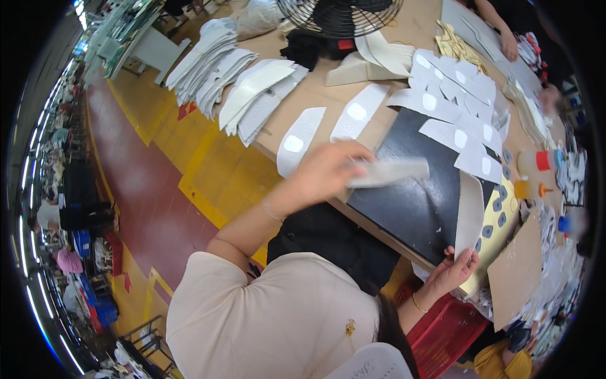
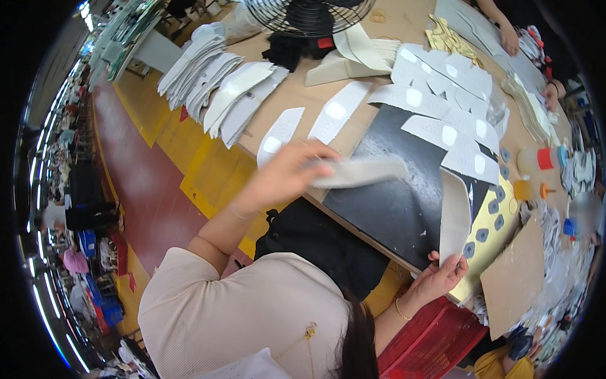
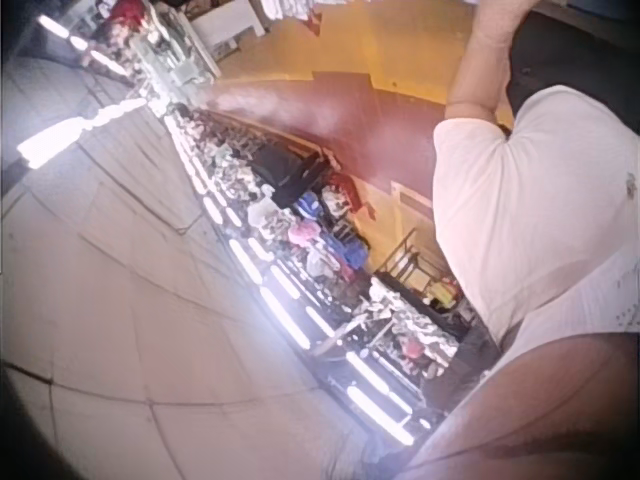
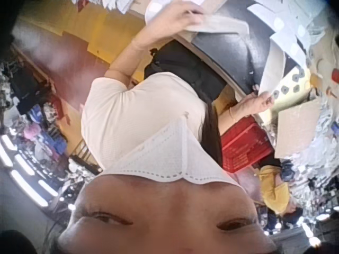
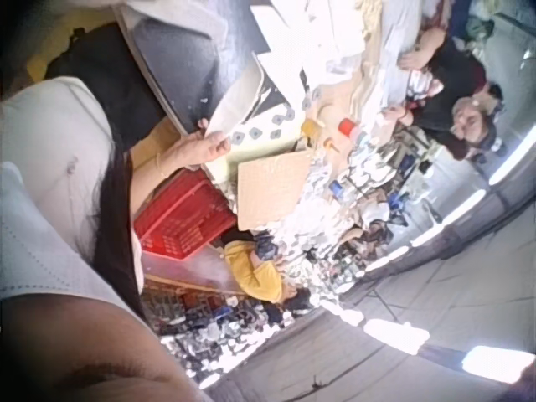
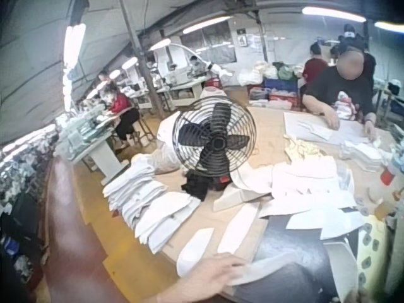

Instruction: The person repeatedly picks up white foam pieces and small circular inserts, places them on a black mat, presses them together, and sets the assembled units aside. The person handles the items one at a time and stacks the finished assemblies on the table.

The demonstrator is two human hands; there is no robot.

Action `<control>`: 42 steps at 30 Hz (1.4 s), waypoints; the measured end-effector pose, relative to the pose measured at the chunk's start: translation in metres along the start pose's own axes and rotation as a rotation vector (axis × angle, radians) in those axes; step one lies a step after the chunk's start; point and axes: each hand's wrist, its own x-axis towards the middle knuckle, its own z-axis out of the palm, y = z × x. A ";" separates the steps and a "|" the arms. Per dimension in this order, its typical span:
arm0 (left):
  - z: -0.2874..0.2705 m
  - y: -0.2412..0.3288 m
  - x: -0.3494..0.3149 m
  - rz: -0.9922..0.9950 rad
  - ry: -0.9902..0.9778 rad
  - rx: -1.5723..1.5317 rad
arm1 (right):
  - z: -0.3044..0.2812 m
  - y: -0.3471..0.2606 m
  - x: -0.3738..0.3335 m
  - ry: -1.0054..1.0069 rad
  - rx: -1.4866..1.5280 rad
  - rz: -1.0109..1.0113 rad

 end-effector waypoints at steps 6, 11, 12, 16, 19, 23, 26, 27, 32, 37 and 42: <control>-0.138 -0.049 -0.029 -0.219 0.611 -0.154 | -0.006 0.002 0.005 -0.059 -0.071 0.008; -0.127 -0.080 -0.028 -0.258 0.730 0.797 | -0.005 0.000 0.005 -0.051 -0.119 -0.005; -0.106 -0.066 -0.027 -0.356 0.619 0.490 | -0.007 -0.001 0.005 -0.047 -0.138 -0.017; -0.051 -0.095 -0.032 -0.409 0.338 0.721 | -0.010 0.006 0.006 -0.105 -0.094 0.004; -0.033 -0.096 -0.030 -0.437 0.419 0.752 | -0.001 0.004 0.004 -0.078 -0.099 0.018; -0.038 -0.092 -0.026 -0.515 0.394 0.558 | -0.004 0.001 0.002 -0.060 -0.112 0.015; -0.040 -0.089 -0.025 -0.535 0.406 0.383 | -0.006 0.004 0.004 -0.069 -0.088 0.012; -0.042 -0.082 -0.024 -0.553 0.406 0.308 | -0.006 0.003 0.003 -0.063 -0.073 0.009; -0.042 -0.018 -0.020 -0.278 0.315 0.139 | -0.020 -0.002 0.008 -0.039 0.068 0.062; -0.011 0.034 0.010 -0.055 -0.283 -0.280 | -0.028 -0.017 0.012 -0.001 0.200 0.064; 0.080 0.022 0.056 0.107 -0.716 0.042 | -0.031 -0.039 0.007 0.012 0.232 -0.016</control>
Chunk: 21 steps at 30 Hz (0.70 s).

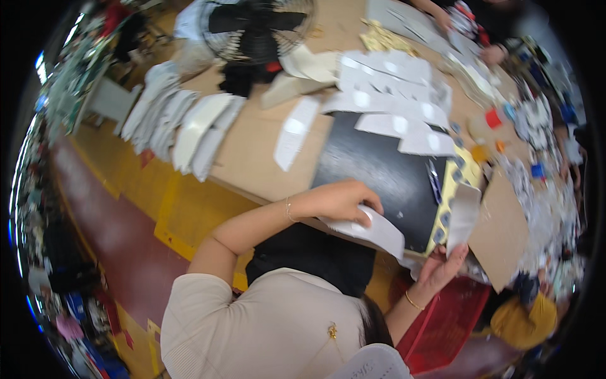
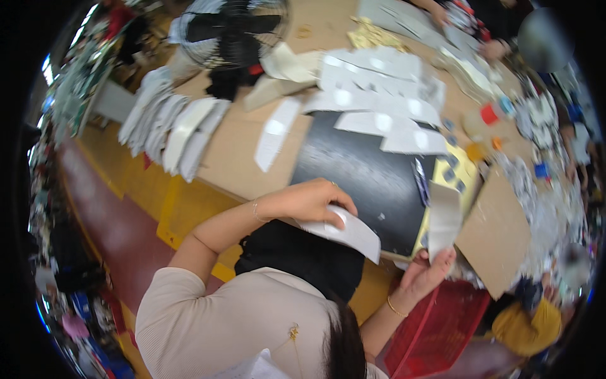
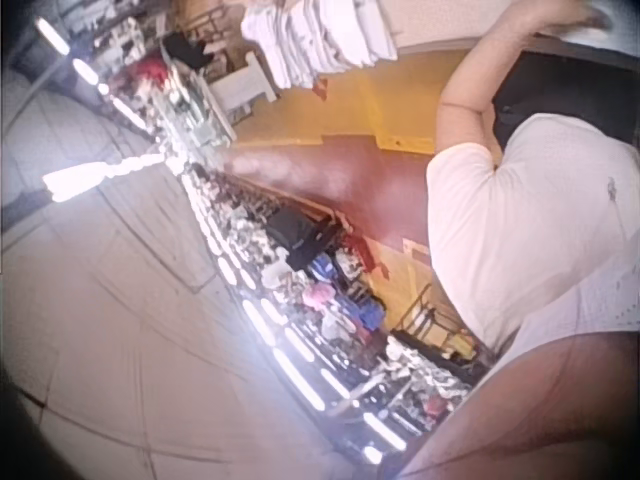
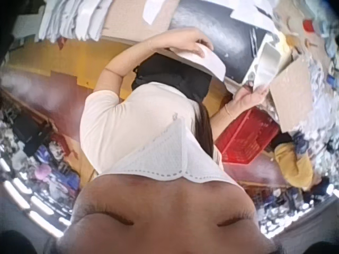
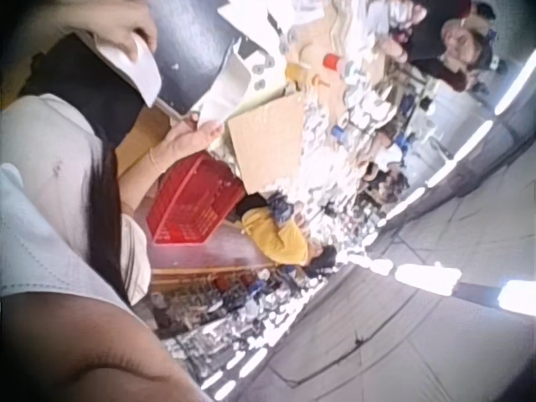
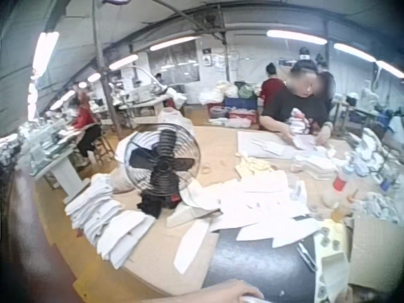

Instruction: The person repeatedly picks up white foam pieces and small circular inserts, places them on a black mat, presses them together, and sets the assembled units aside. The person handles the items one at a time and stacks the finished assemblies on the table.

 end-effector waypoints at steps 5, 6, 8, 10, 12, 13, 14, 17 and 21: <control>0.028 -0.013 0.019 -0.025 0.125 0.324 | -0.013 -0.020 -0.022 -0.053 -0.082 0.071; 0.027 -0.013 0.014 -0.001 0.178 0.344 | -0.012 -0.021 -0.025 -0.080 -0.105 0.109; 0.022 -0.015 0.002 0.041 0.301 0.384 | -0.010 -0.019 -0.034 -0.128 -0.171 0.220; 0.013 -0.015 -0.011 -0.039 0.376 0.307 | 0.000 -0.013 -0.043 -0.267 -0.277 0.304; 0.004 -0.012 -0.025 -0.168 0.409 0.168 | 0.017 -0.009 -0.052 -0.360 -0.383 0.426; 0.004 -0.017 -0.032 -0.155 0.407 0.196 | 0.026 -0.006 -0.055 -0.385 -0.444 0.491; 0.006 -0.023 -0.038 -0.142 0.407 0.226 | 0.031 0.000 -0.058 -0.402 -0.425 0.516; 0.015 -0.029 -0.056 -0.156 0.394 0.226 | 0.038 0.011 -0.061 -0.430 -0.394 0.571; 0.019 -0.028 -0.065 -0.188 0.423 0.117 | 0.043 0.010 -0.056 -0.436 -0.431 0.572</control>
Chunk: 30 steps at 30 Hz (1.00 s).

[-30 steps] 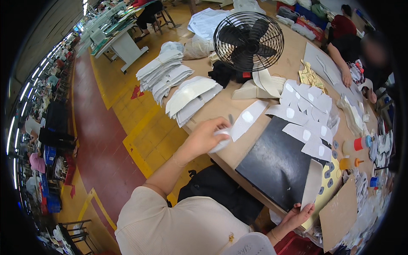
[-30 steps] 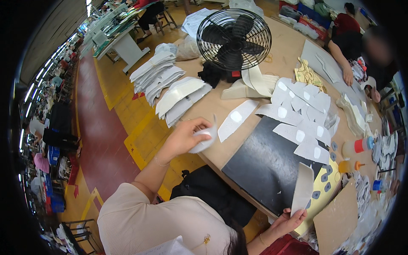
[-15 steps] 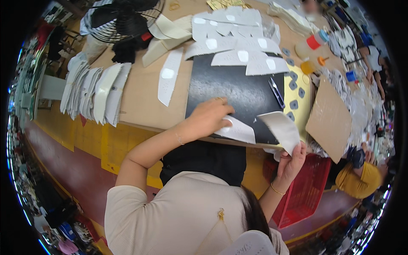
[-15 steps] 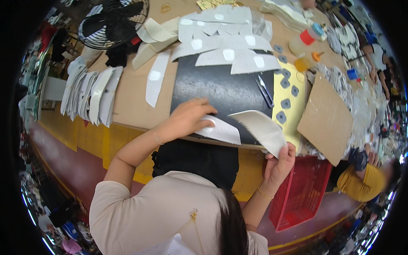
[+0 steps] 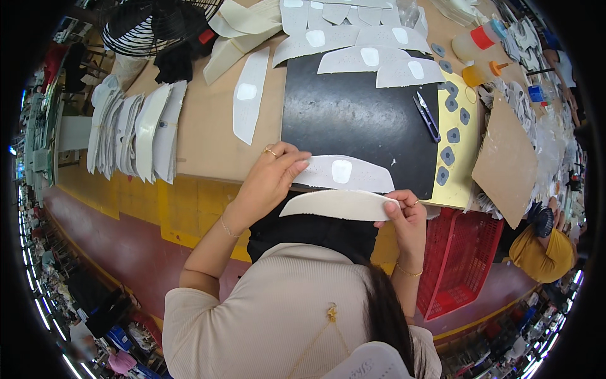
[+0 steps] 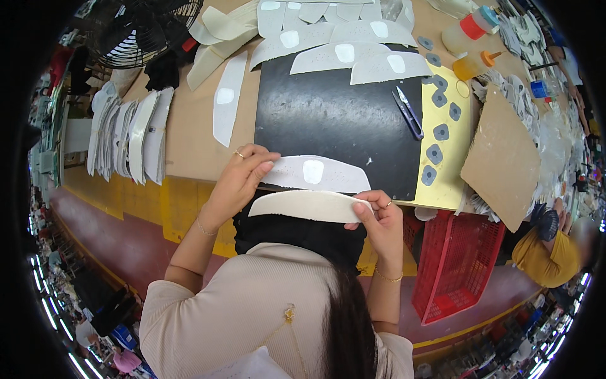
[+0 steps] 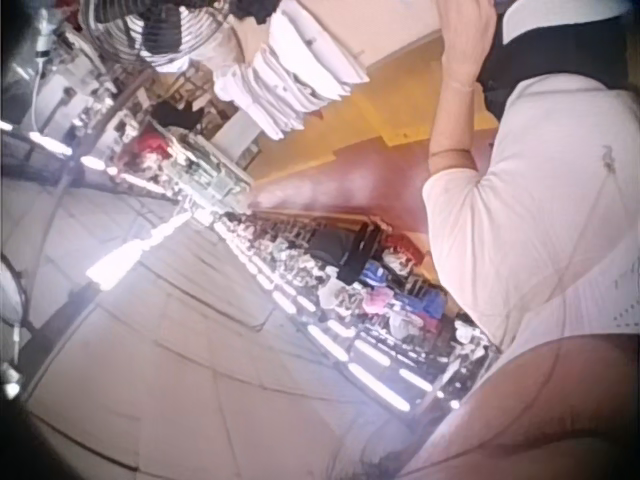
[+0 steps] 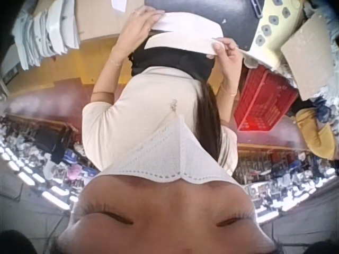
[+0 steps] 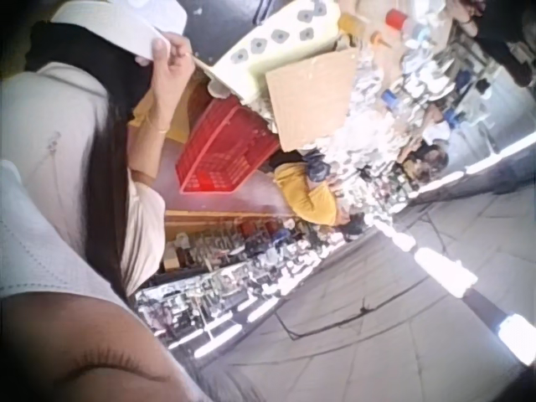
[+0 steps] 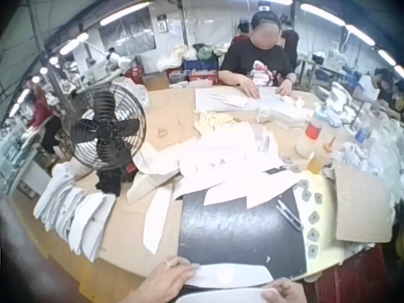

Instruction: The person repeatedly picks up white foam pieces and small circular inserts, places them on a black mat, presses them together, and sets the assembled units aside. The person handles the items one at a time and stacks the finished assemblies on the table.

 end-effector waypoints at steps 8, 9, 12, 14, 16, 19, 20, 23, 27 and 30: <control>-0.013 0.005 -0.012 -0.380 -0.189 -0.523 | 0.009 -0.005 0.008 0.087 -0.011 -0.019; -0.013 0.003 -0.010 -0.435 -0.210 -0.590 | 0.011 -0.005 0.010 0.107 -0.003 -0.016; -0.007 -0.005 -0.004 -0.404 -0.118 -0.617 | 0.010 -0.004 0.016 0.158 -0.079 0.029; -0.007 -0.006 0.001 -0.452 -0.119 -0.564 | 0.012 -0.008 0.021 0.213 -0.181 0.057; -0.007 -0.007 0.005 -0.478 -0.106 -0.501 | 0.013 -0.011 0.026 0.265 -0.313 0.065; -0.007 -0.009 0.010 -0.480 -0.086 -0.405 | 0.015 -0.012 0.031 0.330 -0.488 0.064; -0.007 -0.010 0.010 -0.476 -0.091 -0.386 | 0.016 -0.012 0.032 0.343 -0.506 0.070; -0.006 -0.012 0.009 -0.462 -0.091 -0.350 | 0.018 -0.012 0.034 0.351 -0.549 0.078; -0.005 -0.012 0.008 -0.457 -0.080 -0.327 | 0.018 -0.010 0.035 0.349 -0.568 0.071; -0.005 -0.013 0.008 -0.449 -0.082 -0.331 | 0.021 -0.011 0.035 0.355 -0.596 0.063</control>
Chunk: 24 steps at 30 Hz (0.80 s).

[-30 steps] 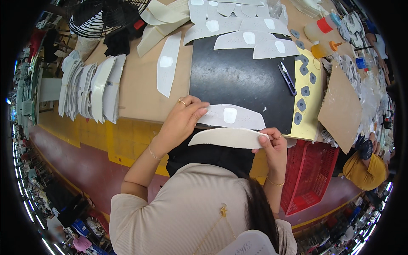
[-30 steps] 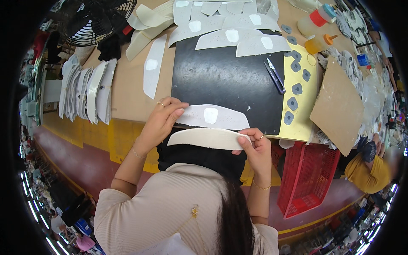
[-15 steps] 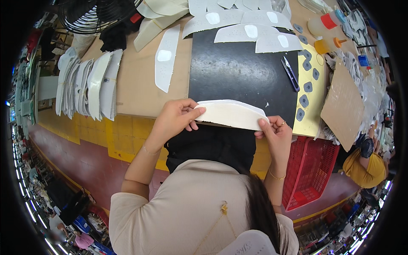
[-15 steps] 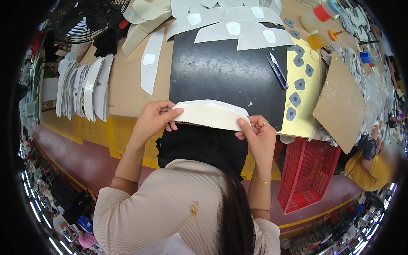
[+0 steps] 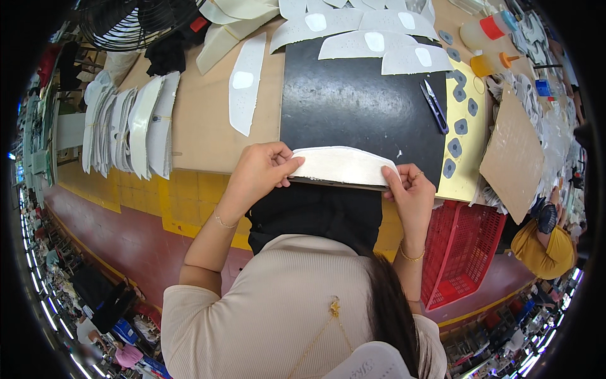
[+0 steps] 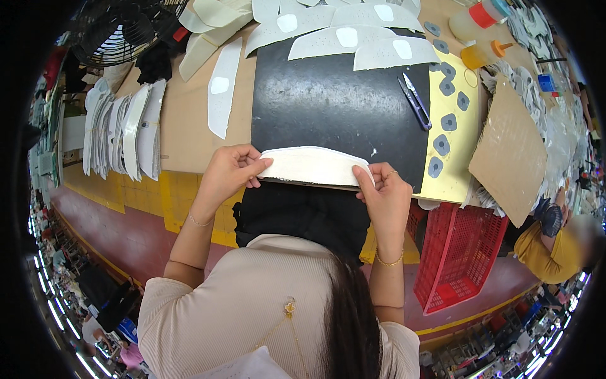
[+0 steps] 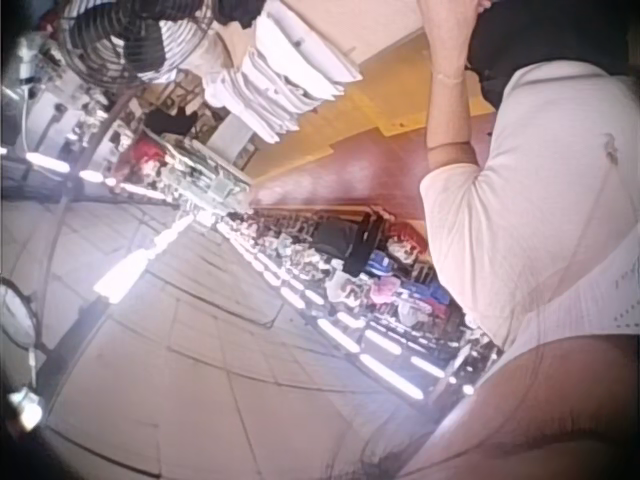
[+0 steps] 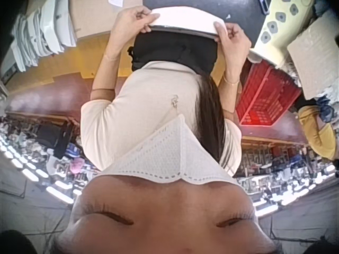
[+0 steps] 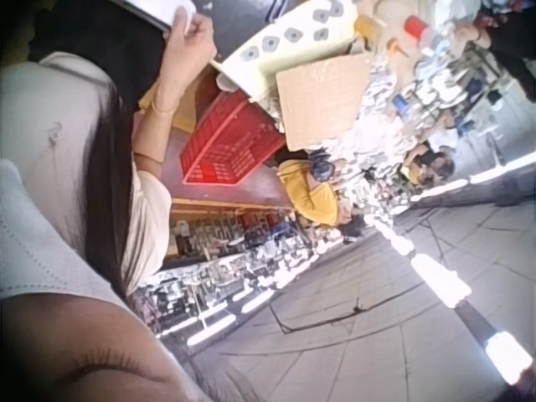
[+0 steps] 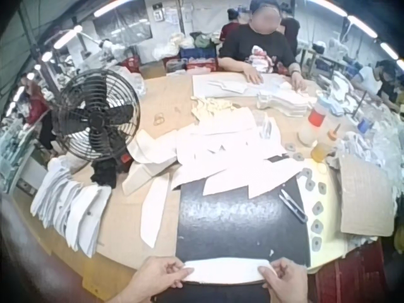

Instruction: The person repeatedly picks up white foam pieces and small circular inserts, places them on a black mat, presses them together, and sets the assembled units aside. The person handles the items one at a time and stacks the finished assemblies on the table.

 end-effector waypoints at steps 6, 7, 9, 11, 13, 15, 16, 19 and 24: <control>0.003 0.002 0.001 -0.014 0.017 0.009 | 0.003 -0.002 -0.001 0.031 -0.031 -0.021; 0.003 0.002 0.001 -0.015 0.017 0.005 | 0.003 -0.003 -0.001 0.034 -0.051 -0.031; 0.003 0.001 0.000 -0.015 0.019 -0.005 | 0.003 -0.004 -0.002 0.038 -0.091 -0.056; 0.003 0.001 0.000 -0.014 0.018 0.011 | 0.004 -0.004 -0.002 0.043 -0.096 -0.058; 0.003 0.002 0.001 -0.002 0.019 0.014 | 0.004 -0.003 -0.002 0.050 -0.107 -0.057; 0.003 0.003 0.000 0.018 0.029 0.006 | 0.005 -0.003 -0.002 0.054 -0.120 -0.056; 0.003 0.003 -0.001 0.018 0.027 0.002 | 0.005 -0.002 -0.002 0.061 -0.132 -0.059; 0.004 0.006 -0.002 0.012 0.029 0.009 | 0.007 -0.001 -0.003 0.074 -0.159 -0.067; 0.004 0.008 -0.003 0.051 0.043 0.082 | 0.008 -0.004 -0.004 0.098 -0.183 -0.101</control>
